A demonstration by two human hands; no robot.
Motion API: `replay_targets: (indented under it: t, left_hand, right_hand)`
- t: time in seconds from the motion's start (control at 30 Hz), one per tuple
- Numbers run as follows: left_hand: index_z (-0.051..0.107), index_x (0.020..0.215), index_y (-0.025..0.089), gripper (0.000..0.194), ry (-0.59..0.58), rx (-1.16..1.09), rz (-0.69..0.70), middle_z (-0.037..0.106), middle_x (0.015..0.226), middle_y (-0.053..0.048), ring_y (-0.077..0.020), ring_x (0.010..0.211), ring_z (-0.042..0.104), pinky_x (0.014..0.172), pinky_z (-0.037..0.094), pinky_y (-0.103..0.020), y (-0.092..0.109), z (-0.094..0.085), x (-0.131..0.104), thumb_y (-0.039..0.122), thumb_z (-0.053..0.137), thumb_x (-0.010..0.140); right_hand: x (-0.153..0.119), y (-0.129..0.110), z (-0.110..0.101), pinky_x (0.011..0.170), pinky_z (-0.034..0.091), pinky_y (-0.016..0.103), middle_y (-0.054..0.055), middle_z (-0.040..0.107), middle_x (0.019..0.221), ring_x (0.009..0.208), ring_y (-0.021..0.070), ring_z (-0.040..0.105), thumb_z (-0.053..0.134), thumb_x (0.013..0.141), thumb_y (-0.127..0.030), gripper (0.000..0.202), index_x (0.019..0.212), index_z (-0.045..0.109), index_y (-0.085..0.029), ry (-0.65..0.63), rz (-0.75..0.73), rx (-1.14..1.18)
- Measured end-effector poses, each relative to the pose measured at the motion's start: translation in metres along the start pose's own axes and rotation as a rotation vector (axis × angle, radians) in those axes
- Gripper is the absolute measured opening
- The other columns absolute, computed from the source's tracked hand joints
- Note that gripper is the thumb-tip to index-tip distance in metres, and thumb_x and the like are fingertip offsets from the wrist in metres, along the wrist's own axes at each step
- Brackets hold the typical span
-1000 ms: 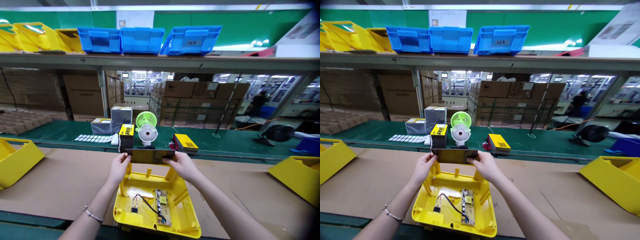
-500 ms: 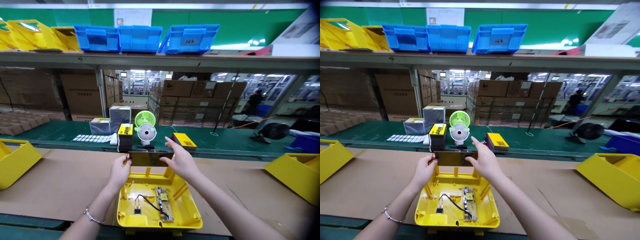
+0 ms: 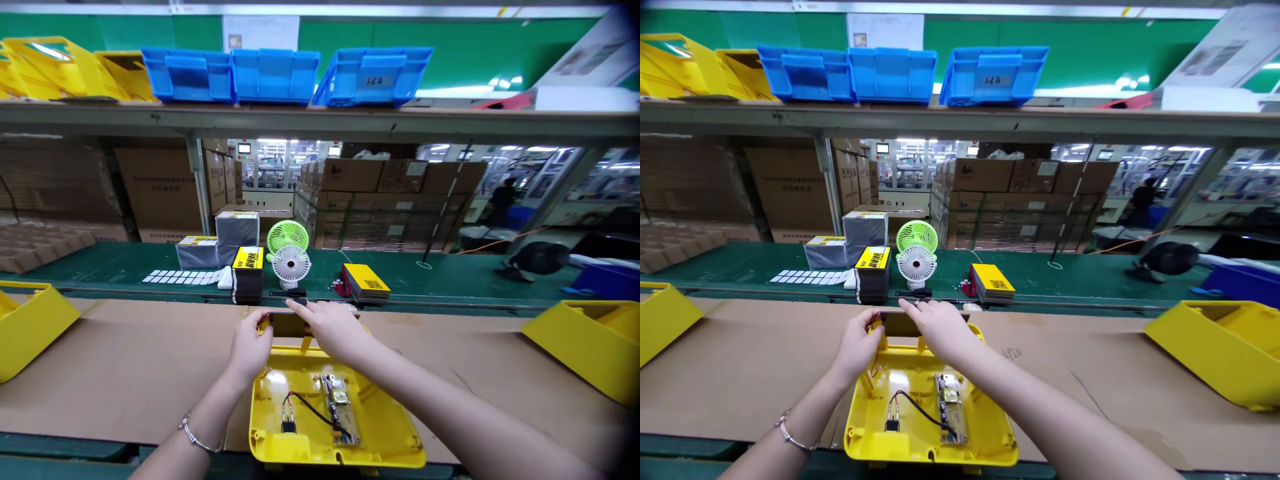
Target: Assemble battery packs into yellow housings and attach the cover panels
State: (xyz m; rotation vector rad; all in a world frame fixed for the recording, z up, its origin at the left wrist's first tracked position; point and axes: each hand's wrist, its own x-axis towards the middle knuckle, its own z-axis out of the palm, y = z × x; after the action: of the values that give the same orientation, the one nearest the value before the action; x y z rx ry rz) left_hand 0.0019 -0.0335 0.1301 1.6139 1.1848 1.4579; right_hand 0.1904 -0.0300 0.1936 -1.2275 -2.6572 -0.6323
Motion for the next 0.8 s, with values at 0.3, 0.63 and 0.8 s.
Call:
replay_targets:
  t: [0.3,0.63,0.8]
  left_hand:
    - [0.063,0.093,0.018,0.028,0.011,-0.003,-0.014,0.068,0.094,-0.006,-0.0195,0.089,0.062,0.084,0.046,-0.032,0.002,0.002,-0.003,0.01,0.048,0.071]
    - [0.066,0.088,0.018,0.025,0.036,-0.007,-0.061,0.068,0.093,-0.006,-0.0202,0.089,0.062,0.085,0.046,-0.035,0.004,0.003,-0.004,0.012,0.05,0.07]
    - [0.065,0.09,0.017,0.026,0.041,-0.057,-0.086,0.068,0.094,-0.006,-0.0198,0.091,0.062,0.088,0.044,-0.034,0.003,0.004,-0.005,0.012,0.05,0.07]
  right_hand:
    - [-0.004,-0.005,0.013,0.062,0.038,0.027,0.008,0.064,0.095,0.08,0.0182,0.059,0.044,0.075,-0.003,0.064,0.136,0.034,-0.019,-0.023,0.029,0.079]
    - [0.002,0.006,0.003,0.063,0.038,0.025,0.007,0.068,0.083,0.078,0.0186,0.063,0.046,0.086,-0.028,0.022,0.088,0.067,-0.021,-0.222,0.14,0.221]
    - [0.005,-0.001,0.001,0.062,0.038,0.026,0.008,0.066,0.082,0.077,0.0197,0.061,0.048,0.084,-0.027,0.018,0.079,0.062,-0.017,-0.176,0.191,0.179]
